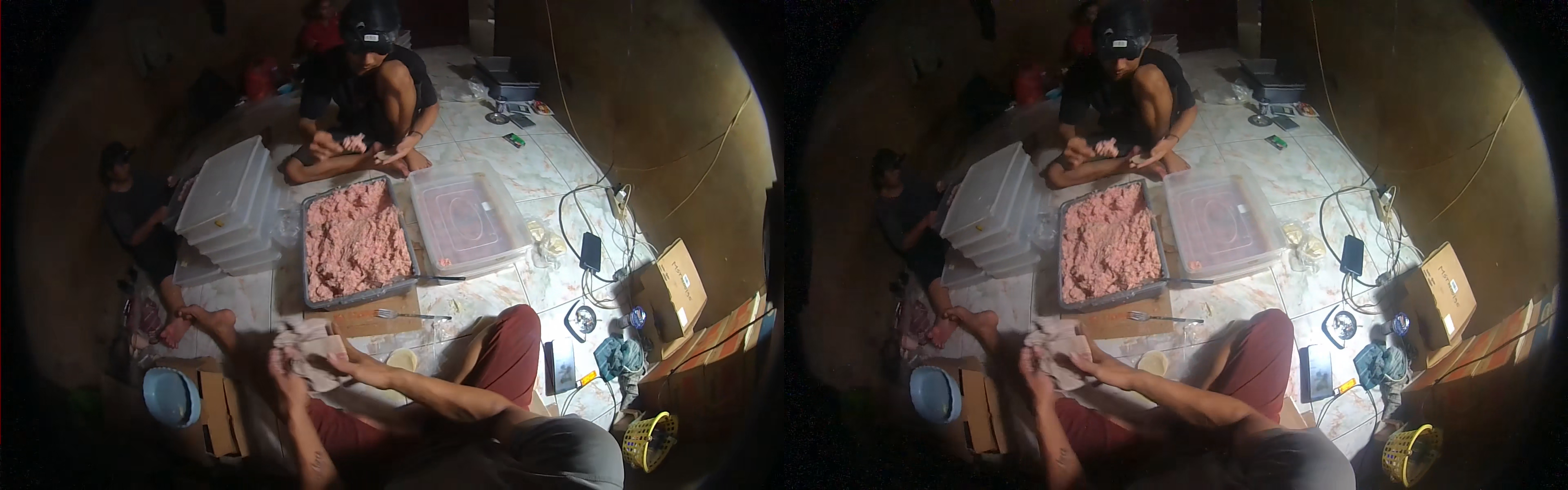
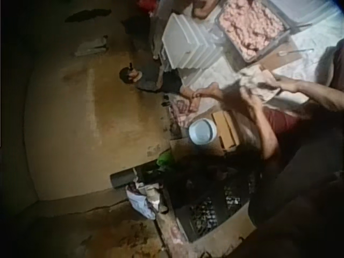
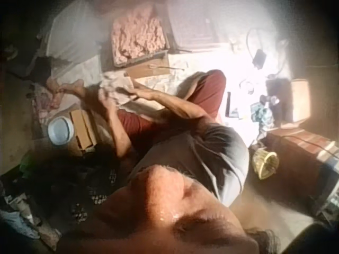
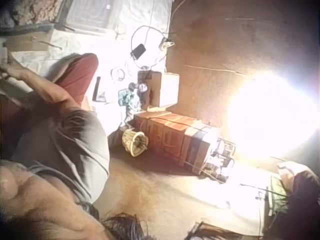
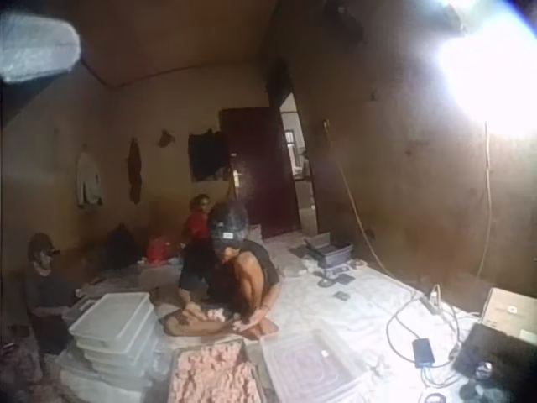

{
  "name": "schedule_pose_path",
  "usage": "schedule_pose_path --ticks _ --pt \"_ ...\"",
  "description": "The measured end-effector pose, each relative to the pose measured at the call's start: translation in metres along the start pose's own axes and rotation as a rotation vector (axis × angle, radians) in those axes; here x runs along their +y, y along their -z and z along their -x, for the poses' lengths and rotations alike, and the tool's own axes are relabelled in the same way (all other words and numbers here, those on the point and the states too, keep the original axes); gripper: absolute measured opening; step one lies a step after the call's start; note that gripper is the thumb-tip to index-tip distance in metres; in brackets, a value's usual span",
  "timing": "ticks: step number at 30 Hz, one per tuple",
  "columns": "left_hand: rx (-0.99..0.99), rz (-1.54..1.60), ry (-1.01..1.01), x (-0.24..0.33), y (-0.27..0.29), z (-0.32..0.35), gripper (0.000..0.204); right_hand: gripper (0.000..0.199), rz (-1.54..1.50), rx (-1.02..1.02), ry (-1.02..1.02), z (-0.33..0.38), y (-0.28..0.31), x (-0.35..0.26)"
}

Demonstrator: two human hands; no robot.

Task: The person uses a fork and their hands to scoop meat paste and shape it into small balls, placing them onto a plastic tray.

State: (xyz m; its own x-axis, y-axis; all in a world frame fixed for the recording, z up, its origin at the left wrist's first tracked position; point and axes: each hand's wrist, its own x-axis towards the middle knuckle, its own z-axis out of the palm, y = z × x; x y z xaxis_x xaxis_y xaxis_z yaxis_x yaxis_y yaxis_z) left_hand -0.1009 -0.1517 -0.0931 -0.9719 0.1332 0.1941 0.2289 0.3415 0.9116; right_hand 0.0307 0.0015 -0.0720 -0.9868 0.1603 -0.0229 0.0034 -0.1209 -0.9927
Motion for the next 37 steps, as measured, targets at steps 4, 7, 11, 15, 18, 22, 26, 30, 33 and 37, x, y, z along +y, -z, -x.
schedule_pose_path --ticks 4,7,11,15,18,22,26,30,33,37 --pt "-0.572 0.524 0.192 0.035 0.009 0.041 0.067 0.045 -0.099 0.354 0.057 -0.029 -0.005 -0.005" --pt "-0.585 0.737 0.138 0.041 0.016 0.012 0.080 0.036 0.151 0.448 0.139 -0.009 0.001 -0.015" --pt "-0.299 0.956 0.616 0.044 -0.018 0.027 0.078 0.049 0.255 0.387 0.200 0.022 -0.043 -0.035" --pt "-0.497 0.775 0.296 -0.081 -0.037 0.080 0.089 0.051 0.367 0.456 0.153 -0.005 0.022 -0.027" --pt "-1.089 0.752 0.029 0.051 -0.025 0.080 0.105 0.047 0.551 0.643 0.003 -0.013 0.081 -0.052" --pt "-0.807 1.201 0.369 0.069 -0.007 0.047 0.121 0.054 0.099 0.585 0.208 0.001 0.055 -0.078" --pt "-0.668 1.245 0.447 0.077 -0.016 0.018 0.103 0.088 0.299 0.348 0.578 0.027 -0.007 -0.069" --pt "-0.628 0.914 0.389 0.062 -0.028 0.044 0.096 0.062 0.396 0.402 0.255 -0.008 0.003 -0.060" --pt "-0.981 0.691 0.061 0.069 -0.017 0.053 0.121 0.048 0.523 0.519 0.064 -0.030 0.043 -0.070" --pt "-0.963 0.445 -0.115 0.060 -0.009 0.047 0.137 0.056 0.509 0.483 0.351 -0.022 0.037 -0.075"
